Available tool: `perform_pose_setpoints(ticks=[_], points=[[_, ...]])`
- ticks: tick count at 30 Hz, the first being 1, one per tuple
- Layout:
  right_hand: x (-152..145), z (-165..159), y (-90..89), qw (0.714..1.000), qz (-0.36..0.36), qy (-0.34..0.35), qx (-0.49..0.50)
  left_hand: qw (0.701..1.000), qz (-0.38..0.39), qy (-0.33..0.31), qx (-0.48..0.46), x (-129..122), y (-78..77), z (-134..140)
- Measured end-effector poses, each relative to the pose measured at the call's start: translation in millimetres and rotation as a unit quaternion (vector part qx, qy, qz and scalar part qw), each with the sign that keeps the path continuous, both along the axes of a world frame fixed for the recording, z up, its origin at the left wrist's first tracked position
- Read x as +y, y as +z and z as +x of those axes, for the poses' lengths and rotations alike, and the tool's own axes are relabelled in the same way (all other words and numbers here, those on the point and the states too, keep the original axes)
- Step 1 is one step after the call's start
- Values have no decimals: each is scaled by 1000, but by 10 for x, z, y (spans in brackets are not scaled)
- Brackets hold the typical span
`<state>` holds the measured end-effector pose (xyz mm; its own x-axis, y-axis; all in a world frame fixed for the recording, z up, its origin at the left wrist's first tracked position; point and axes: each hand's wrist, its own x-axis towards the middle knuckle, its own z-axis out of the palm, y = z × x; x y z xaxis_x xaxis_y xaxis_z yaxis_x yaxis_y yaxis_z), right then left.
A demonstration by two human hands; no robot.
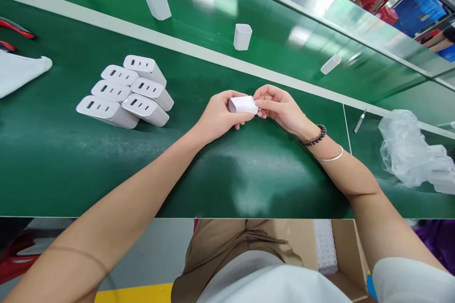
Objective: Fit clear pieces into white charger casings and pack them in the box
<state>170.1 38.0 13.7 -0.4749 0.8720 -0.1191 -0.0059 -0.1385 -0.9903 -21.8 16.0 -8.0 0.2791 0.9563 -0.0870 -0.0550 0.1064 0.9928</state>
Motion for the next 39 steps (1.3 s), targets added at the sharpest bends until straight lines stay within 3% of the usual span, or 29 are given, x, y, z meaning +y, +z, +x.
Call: perform_pose_setpoints(ticks=[8, 15, 25, 39], points=[[-11, -11, 26, 1000, 10, 2, -7, 1000, 23, 12, -5, -33, -53, 21], [-44, -53, -82, 999, 21, -15, 20, 999, 31, 37, -3, -42, -64, 26], [-69, 3, -56, 995, 82, 27, -56, 997, 61, 34, 24, -36, -102, 30], [-47, 32, -39, 991, 75, 55, -91, 996, 58, 28, 67, -36, -117, 11]])
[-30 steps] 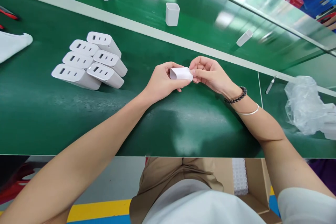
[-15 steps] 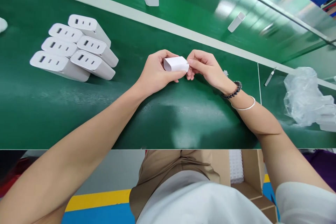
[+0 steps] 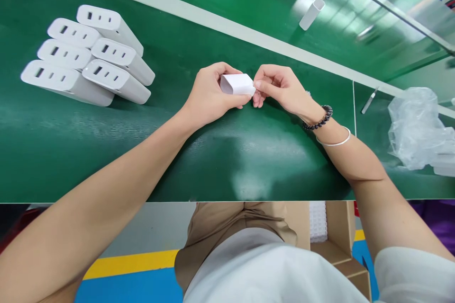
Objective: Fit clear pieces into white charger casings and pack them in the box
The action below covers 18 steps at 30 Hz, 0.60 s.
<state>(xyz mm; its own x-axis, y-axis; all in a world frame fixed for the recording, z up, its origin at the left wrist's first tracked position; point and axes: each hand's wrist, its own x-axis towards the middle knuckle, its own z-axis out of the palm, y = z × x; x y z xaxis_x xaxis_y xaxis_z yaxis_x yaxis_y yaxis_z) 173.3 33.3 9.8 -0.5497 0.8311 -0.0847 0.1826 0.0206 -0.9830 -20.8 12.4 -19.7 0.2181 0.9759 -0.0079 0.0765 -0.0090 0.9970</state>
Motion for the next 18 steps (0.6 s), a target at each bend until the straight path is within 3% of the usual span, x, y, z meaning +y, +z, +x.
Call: perform_pose_setpoints(ticks=[18], points=[[-4, 6, -17, 998, -55, -7, 35, 1000, -15, -2, -16, -39, 42, -3]])
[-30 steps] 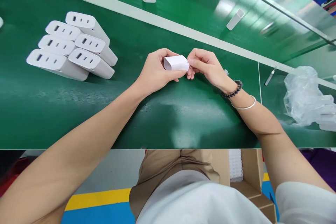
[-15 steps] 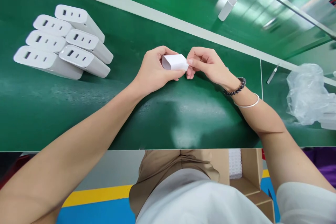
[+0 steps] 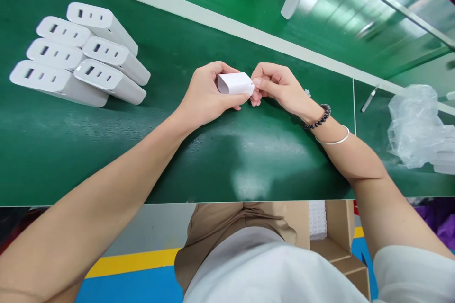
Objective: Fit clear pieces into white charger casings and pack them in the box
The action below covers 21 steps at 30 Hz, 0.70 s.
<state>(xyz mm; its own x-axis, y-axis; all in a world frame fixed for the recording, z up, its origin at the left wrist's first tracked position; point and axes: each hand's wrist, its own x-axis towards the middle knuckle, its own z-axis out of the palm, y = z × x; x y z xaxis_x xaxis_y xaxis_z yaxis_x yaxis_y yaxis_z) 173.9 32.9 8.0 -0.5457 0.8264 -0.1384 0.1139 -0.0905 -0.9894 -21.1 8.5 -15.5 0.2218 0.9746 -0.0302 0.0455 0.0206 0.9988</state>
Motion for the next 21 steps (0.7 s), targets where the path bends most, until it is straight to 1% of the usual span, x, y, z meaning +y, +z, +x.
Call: perform_pose_setpoints(ticks=[6, 12, 17, 21], points=[[15, 17, 3, 1000, 5, 11, 3, 1000, 6, 6, 2, -4, 5, 8], [7, 21, 24, 1000, 2, 13, 0, 1000, -3, -3, -4, -11, 25, 2], [16, 18, 5, 999, 30, 31, -3, 1000, -1, 3, 12, 4, 1, -12], [-1, -3, -7, 998, 62, 31, -15, 1000, -1, -6, 31, 18, -4, -30]])
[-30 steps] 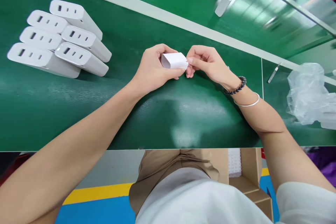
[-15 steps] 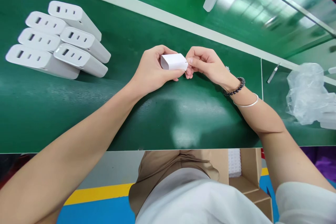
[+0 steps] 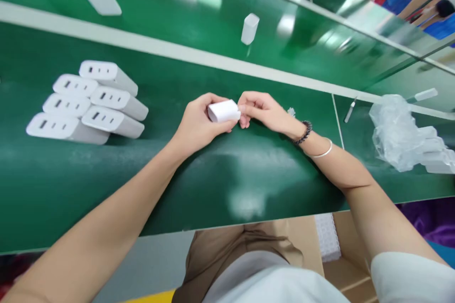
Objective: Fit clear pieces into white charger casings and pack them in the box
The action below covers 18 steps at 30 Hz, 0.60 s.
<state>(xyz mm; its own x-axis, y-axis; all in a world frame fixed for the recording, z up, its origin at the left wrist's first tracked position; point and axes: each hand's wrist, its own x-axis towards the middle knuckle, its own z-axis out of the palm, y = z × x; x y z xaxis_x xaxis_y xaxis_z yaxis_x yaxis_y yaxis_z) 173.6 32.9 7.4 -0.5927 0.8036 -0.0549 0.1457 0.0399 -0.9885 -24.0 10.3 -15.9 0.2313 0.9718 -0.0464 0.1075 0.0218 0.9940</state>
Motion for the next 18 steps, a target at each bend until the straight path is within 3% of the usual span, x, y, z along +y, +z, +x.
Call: perform_pose_setpoints(ticks=[4, 9, 14, 16, 18], points=[[-34, -31, 34, 996, 62, -23, -56, 999, -11, -12, 51, 12, 31, -30], [-6, -46, 2, 1000, -7, -4, -12, 994, -27, -27, 100, 23, 82, -55], [2, -48, 27, 1000, -7, 2, -9, 993, -8, -9, 114, -9, 101, -62], [-5, -53, 84, 998, 27, 13, -50, 992, -2, 8, 124, -13, 104, -52], [-10, -67, 142, 983, 117, -3, -143, 991, -8, 27, 131, -5, 117, -34]])
